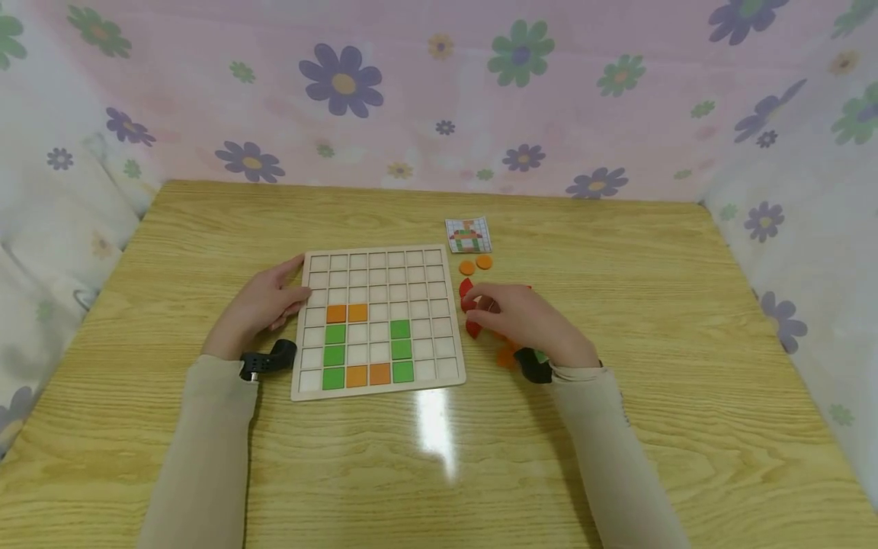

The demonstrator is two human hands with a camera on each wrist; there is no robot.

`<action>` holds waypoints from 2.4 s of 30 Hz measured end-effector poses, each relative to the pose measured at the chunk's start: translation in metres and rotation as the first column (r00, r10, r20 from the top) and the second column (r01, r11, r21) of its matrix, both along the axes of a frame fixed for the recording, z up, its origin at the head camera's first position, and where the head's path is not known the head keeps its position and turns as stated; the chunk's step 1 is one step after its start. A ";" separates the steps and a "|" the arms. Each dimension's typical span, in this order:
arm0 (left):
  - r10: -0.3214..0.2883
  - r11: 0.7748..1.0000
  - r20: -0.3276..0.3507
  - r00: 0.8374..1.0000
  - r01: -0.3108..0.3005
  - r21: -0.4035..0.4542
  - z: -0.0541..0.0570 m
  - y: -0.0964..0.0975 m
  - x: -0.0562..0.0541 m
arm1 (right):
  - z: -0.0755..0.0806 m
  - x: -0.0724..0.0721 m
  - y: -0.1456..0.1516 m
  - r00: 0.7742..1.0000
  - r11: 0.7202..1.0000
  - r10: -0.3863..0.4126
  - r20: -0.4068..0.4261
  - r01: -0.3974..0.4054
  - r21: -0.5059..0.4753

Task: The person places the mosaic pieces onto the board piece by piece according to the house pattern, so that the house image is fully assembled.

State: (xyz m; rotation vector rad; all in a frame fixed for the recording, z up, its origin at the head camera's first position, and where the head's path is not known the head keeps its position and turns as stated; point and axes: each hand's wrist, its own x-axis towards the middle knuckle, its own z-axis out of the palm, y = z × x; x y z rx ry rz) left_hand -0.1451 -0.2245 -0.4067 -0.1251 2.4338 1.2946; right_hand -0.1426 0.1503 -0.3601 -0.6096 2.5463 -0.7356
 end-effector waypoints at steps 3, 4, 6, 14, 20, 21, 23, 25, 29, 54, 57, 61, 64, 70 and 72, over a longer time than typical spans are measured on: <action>0.002 1.000 -0.007 1.000 -0.002 0.001 0.000 0.000 0.000 | 0.003 -0.001 0.006 1.000 1.000 -0.005 0.011 0.005 -0.003; 0.003 1.000 -0.009 1.000 -0.003 0.003 0.000 0.000 0.000 | 0.003 -0.002 0.008 1.000 1.000 -0.009 0.017 0.009 -0.002; 0.005 1.000 -0.009 1.000 -0.005 0.006 0.000 0.000 0.000 | 0.005 -0.002 0.011 0.999 1.000 -0.014 0.032 0.014 0.006; 0.001 1.000 -0.006 1.000 -0.001 0.011 0.000 0.000 0.000 | -0.001 -0.007 0.023 0.998 0.997 -0.030 0.058 0.026 0.075; 0.008 1.000 -0.002 1.000 -0.008 0.021 0.000 0.001 0.002 | -0.007 -0.011 0.033 0.995 0.994 -0.043 0.095 0.033 0.101; 0.011 1.000 0.000 1.000 -0.011 0.024 -0.001 0.001 0.002 | -0.007 -0.011 0.035 0.994 0.994 -0.045 0.101 0.034 0.105; 0.012 1.000 -0.001 1.000 -0.012 0.027 -0.001 0.002 0.002 | -0.008 -0.011 0.037 0.993 0.993 -0.042 0.111 0.030 0.110; 0.012 1.000 -0.003 1.000 -0.012 0.028 -0.001 0.002 0.002 | -0.008 -0.011 0.038 0.992 0.993 -0.040 0.119 0.026 0.118; 0.006 1.000 -0.003 1.000 -0.006 0.030 -0.001 0.002 0.003 | -0.008 -0.009 0.037 0.991 0.990 -0.041 0.129 0.024 0.137; 0.005 1.000 -0.017 1.000 -0.004 0.015 0.002 0.001 0.003 | -0.005 -0.009 0.020 0.999 0.979 -0.031 0.017 0.027 0.200; 0.005 1.000 -0.017 1.000 -0.005 0.012 0.001 0.001 0.002 | -0.005 -0.009 0.020 0.999 0.979 -0.033 0.016 0.029 0.202; -0.003 1.000 -0.025 1.000 0.003 0.005 0.000 0.001 0.001 | -0.006 -0.008 0.020 0.999 0.980 -0.035 0.014 0.031 0.196; -0.007 1.000 -0.027 1.000 0.007 0.002 0.000 0.000 0.001 | -0.005 -0.008 0.019 0.999 0.979 -0.037 0.006 0.035 0.202; -0.004 1.000 -0.031 0.999 0.004 0.004 -0.001 0.000 0.000 | -0.003 -0.007 0.017 0.998 0.968 -0.057 -0.014 0.058 0.245; -0.002 1.000 -0.030 1.000 0.002 0.003 -0.001 0.000 0.000 | -0.002 -0.006 0.016 0.998 0.965 -0.064 -0.016 0.065 0.255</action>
